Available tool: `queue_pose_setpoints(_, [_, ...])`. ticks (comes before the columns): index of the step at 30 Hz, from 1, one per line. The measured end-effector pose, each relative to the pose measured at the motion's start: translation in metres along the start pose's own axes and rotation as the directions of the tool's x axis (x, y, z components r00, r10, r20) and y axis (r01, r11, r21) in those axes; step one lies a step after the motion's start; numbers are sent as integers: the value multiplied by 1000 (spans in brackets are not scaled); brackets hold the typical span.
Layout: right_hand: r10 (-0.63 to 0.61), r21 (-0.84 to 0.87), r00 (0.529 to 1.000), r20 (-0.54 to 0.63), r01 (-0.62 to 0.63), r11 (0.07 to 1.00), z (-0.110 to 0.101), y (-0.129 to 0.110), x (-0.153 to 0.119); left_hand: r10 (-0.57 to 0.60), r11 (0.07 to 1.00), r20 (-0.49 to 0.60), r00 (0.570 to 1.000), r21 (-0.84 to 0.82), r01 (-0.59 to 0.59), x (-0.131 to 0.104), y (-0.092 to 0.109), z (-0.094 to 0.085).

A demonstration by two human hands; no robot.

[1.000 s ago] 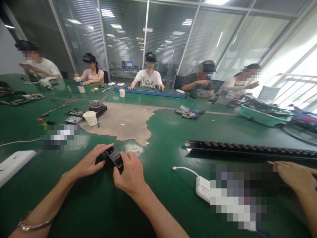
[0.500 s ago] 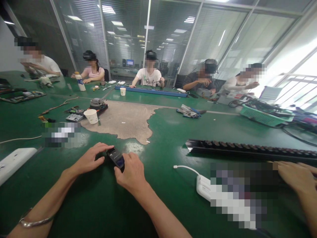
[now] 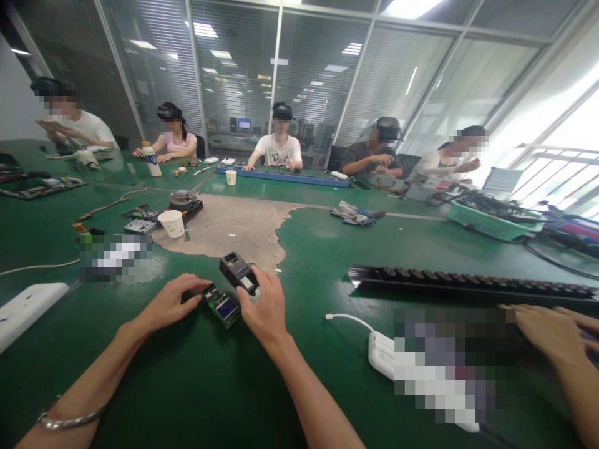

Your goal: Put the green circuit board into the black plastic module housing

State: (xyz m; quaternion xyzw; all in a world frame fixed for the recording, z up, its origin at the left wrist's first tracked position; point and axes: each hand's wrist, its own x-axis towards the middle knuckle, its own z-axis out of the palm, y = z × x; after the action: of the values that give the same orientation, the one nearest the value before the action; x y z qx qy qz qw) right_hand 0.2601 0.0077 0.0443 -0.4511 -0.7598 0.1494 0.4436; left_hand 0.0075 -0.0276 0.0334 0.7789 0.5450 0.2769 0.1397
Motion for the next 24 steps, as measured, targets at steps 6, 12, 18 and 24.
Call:
queue_pose_setpoints(6, [43, -122, 998, 50, -36, 992, 11, 28, 0, 33, 999, 7, 999, 33, -33, 2, 1, -1])
queue_pose_setpoints(12, [57, -211, 986, 159, -22, 977, 10, 28, -2, 39, 998, 6, 999, 39, -39, 1, -4, 2])
queue_pose_setpoints(18, [63, -241, 979, 196, -14, 970, 6, 29, -1, 29, 998, 31, 999, 46, -31, 0, -4, 2])
queue_pose_setpoints(24, [66, -68, 997, 42, -63, 996, 0, 17, 4, 23, 999, 45, 999, 36, -24, 0, -3, 0])
